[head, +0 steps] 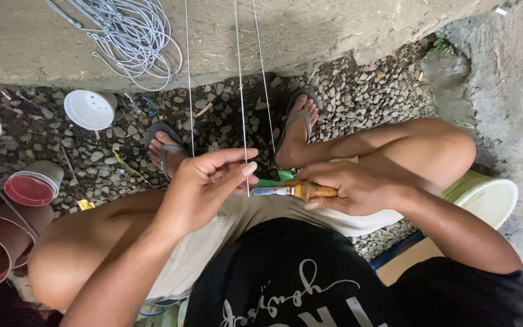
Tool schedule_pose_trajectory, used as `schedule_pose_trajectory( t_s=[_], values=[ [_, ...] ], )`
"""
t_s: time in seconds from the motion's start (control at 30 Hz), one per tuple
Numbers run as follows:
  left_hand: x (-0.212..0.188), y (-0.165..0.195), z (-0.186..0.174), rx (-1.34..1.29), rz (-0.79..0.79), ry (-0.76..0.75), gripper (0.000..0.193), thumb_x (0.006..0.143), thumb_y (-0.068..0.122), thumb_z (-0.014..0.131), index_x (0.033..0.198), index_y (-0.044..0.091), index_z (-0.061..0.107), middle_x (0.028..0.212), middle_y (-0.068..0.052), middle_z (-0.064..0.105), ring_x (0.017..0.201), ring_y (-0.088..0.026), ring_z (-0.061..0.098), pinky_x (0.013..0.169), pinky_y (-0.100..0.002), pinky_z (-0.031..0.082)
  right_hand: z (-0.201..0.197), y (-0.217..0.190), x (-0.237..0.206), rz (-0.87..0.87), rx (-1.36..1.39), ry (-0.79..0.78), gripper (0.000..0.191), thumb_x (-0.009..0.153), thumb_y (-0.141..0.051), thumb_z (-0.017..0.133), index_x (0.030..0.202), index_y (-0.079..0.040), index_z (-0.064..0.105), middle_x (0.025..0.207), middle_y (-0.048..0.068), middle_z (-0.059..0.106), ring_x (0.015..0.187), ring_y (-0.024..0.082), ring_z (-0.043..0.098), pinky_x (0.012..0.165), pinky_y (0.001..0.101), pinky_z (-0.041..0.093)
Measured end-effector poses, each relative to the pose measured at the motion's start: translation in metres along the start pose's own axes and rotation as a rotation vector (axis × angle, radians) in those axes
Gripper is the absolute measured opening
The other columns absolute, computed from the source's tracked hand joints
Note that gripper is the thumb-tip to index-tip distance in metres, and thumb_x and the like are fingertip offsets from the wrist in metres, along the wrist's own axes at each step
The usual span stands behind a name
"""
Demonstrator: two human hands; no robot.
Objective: The person sits on a small stool and uses pliers to bend metal wires into hooks. They then insert the wires into a white plastic pot and bend the ends to secure them. The person repeats this process with multiple wires and pots.
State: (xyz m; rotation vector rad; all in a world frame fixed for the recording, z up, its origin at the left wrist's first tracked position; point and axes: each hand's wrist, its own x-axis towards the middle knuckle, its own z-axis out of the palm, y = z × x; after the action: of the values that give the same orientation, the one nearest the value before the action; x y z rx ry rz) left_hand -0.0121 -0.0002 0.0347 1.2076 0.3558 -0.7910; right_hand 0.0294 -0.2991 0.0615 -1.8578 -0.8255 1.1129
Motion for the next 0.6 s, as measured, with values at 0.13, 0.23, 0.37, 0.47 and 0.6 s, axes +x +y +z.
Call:
schedule_pose_trajectory(
  t_s=[0.13,0.23,0.37,0.47,0.6],
  values=[
    [0.0011,0.0014,0.0004,-0.019,0.01,-0.008,0.037,0.095,0.016,0.069,0.129,0.003,0.07,0.102,-0.005,0.079,0.09,-0.008,0.074,0.075,-0.024,0.06,-0.0016,-0.0023,0.001,0.081,0.068,-0.028,0.044,0.092,-0.028,0.074,0.127,-0.004,0.063,0.1,0.005,0.069,0.088,0.02,0.069,0.074,0.0351,0.055],
    [0.001,0.0016,0.0016,-0.032,0.011,-0.018,0.037,0.095,0.016,0.069,0.129,0.002,0.07,0.101,-0.006,0.079,0.089,-0.009,0.073,0.075,-0.024,0.06,-0.0013,-0.0029,-0.0007,0.023,-0.005,-0.002,0.038,0.093,-0.026,0.075,0.124,-0.005,0.065,0.101,0.003,0.067,0.086,0.018,0.065,0.071,0.0333,0.052],
    [-0.0013,0.0042,0.0022,0.001,-0.009,-0.012,0.037,0.094,0.017,0.069,0.128,0.003,0.07,0.1,-0.006,0.079,0.09,-0.009,0.076,0.075,-0.024,0.061,-0.0002,-0.0028,-0.0008,0.09,0.047,-0.037,0.029,0.093,-0.025,0.074,0.114,-0.008,0.069,0.103,0.0,0.067,0.077,0.012,0.063,0.064,0.0297,0.05],
    [-0.0011,0.0062,0.0027,-0.014,-0.016,-0.01,0.037,0.094,0.017,0.069,0.128,0.002,0.07,0.099,-0.006,0.079,0.089,-0.009,0.075,0.075,-0.024,0.061,0.0,-0.0034,-0.0004,0.061,0.035,-0.011,0.027,0.093,-0.025,0.075,0.111,-0.006,0.069,0.108,0.0,0.067,0.078,0.012,0.062,0.065,0.0299,0.05],
    [-0.0009,0.0057,0.0028,-0.009,-0.019,-0.012,0.037,0.094,0.017,0.069,0.129,0.002,0.07,0.098,-0.006,0.079,0.087,-0.009,0.074,0.074,-0.023,0.06,-0.0007,-0.0053,0.0005,-0.036,-0.053,0.045,0.027,0.092,-0.025,0.076,0.11,-0.006,0.069,0.109,0.002,0.065,0.086,0.016,0.062,0.069,0.0319,0.049]
  ],
)
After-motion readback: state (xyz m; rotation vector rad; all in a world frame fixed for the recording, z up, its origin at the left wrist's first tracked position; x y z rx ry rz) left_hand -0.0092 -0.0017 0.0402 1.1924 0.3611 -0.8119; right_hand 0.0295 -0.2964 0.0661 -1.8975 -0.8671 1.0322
